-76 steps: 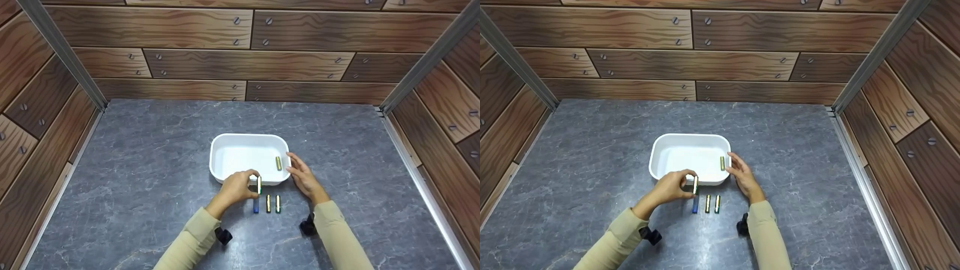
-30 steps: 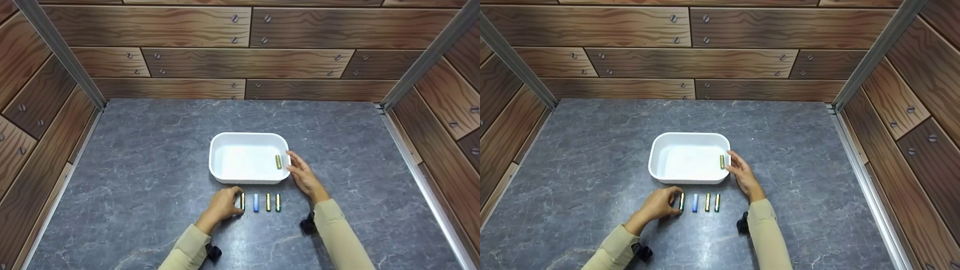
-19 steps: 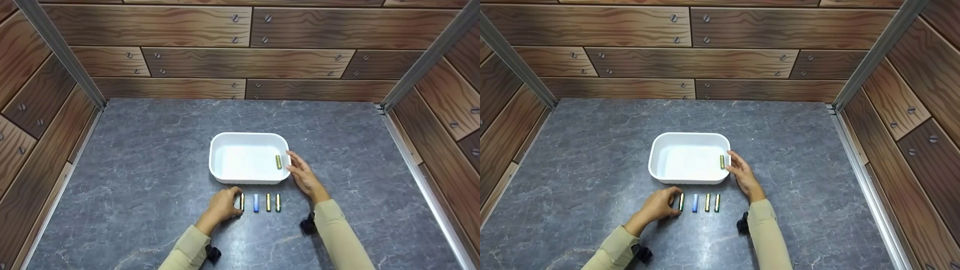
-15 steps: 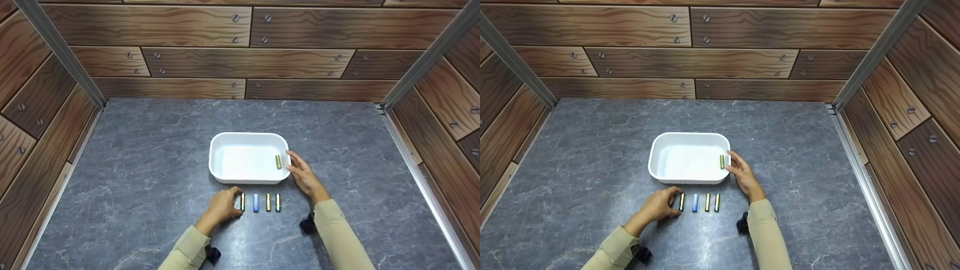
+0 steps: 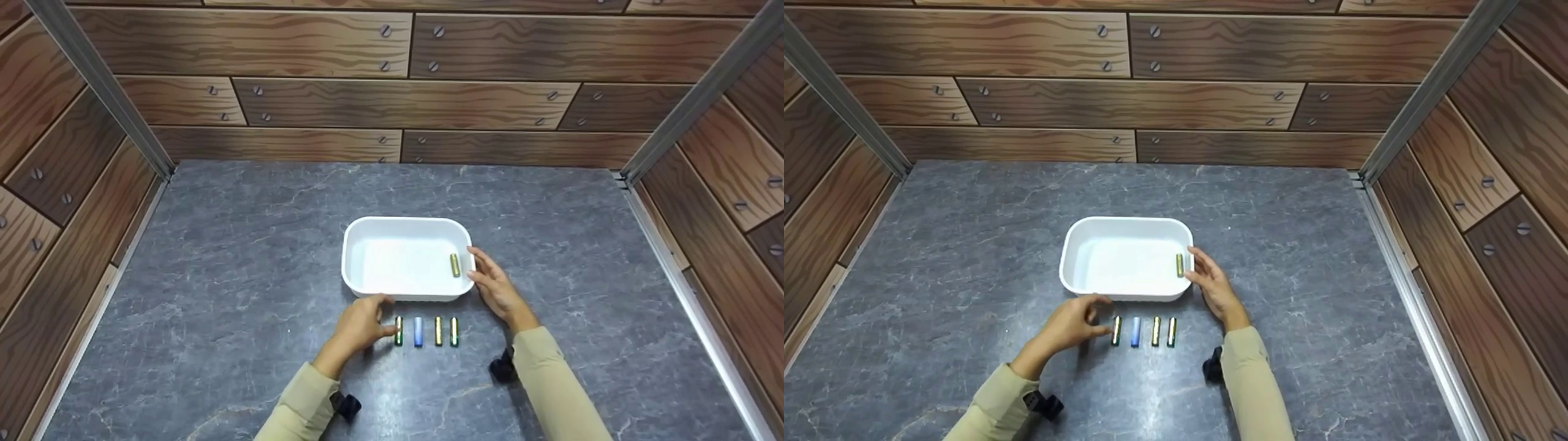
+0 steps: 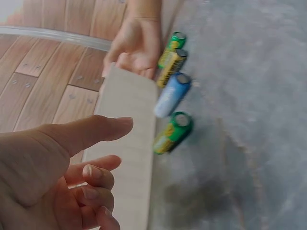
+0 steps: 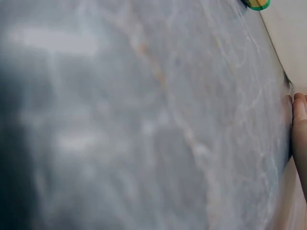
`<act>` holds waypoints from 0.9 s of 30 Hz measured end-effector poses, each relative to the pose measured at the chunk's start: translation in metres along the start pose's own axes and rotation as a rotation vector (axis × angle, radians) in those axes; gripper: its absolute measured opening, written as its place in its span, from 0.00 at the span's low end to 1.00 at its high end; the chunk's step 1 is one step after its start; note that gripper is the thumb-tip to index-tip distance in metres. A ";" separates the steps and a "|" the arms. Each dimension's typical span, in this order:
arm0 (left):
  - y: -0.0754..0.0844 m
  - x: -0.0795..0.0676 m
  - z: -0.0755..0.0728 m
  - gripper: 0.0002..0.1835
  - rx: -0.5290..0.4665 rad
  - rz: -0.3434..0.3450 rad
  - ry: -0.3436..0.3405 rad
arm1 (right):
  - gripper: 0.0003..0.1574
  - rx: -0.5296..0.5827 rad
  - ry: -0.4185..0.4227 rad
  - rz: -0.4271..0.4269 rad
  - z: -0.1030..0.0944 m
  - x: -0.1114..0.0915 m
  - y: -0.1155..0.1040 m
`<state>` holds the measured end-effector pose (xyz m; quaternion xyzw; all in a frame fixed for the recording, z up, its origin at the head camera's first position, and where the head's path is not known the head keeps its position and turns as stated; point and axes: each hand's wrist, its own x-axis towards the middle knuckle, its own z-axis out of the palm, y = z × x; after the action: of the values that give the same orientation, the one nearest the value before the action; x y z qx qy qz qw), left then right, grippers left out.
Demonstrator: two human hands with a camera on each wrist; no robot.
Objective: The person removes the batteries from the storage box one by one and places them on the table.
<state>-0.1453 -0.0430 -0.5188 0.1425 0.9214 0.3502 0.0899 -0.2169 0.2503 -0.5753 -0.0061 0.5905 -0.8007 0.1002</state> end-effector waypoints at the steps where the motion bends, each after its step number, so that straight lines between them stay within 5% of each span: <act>1: 0.001 0.000 -0.002 0.24 -0.010 -0.002 0.000 | 0.34 -0.004 -0.001 -0.001 0.000 0.000 0.000; 16: 0.016 0.002 -0.016 0.22 -0.036 0.027 0.025 | 0.34 -0.114 0.002 -0.030 0.009 0.001 -0.001; 27: 0.031 0.017 -0.022 0.19 -0.039 0.081 0.067 | 0.38 -0.080 0.028 -0.031 0.022 0.003 0.002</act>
<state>-0.1604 -0.0285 -0.4830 0.1662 0.9104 0.3759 0.0475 -0.2166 0.2288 -0.5709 -0.0081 0.6233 -0.7779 0.0794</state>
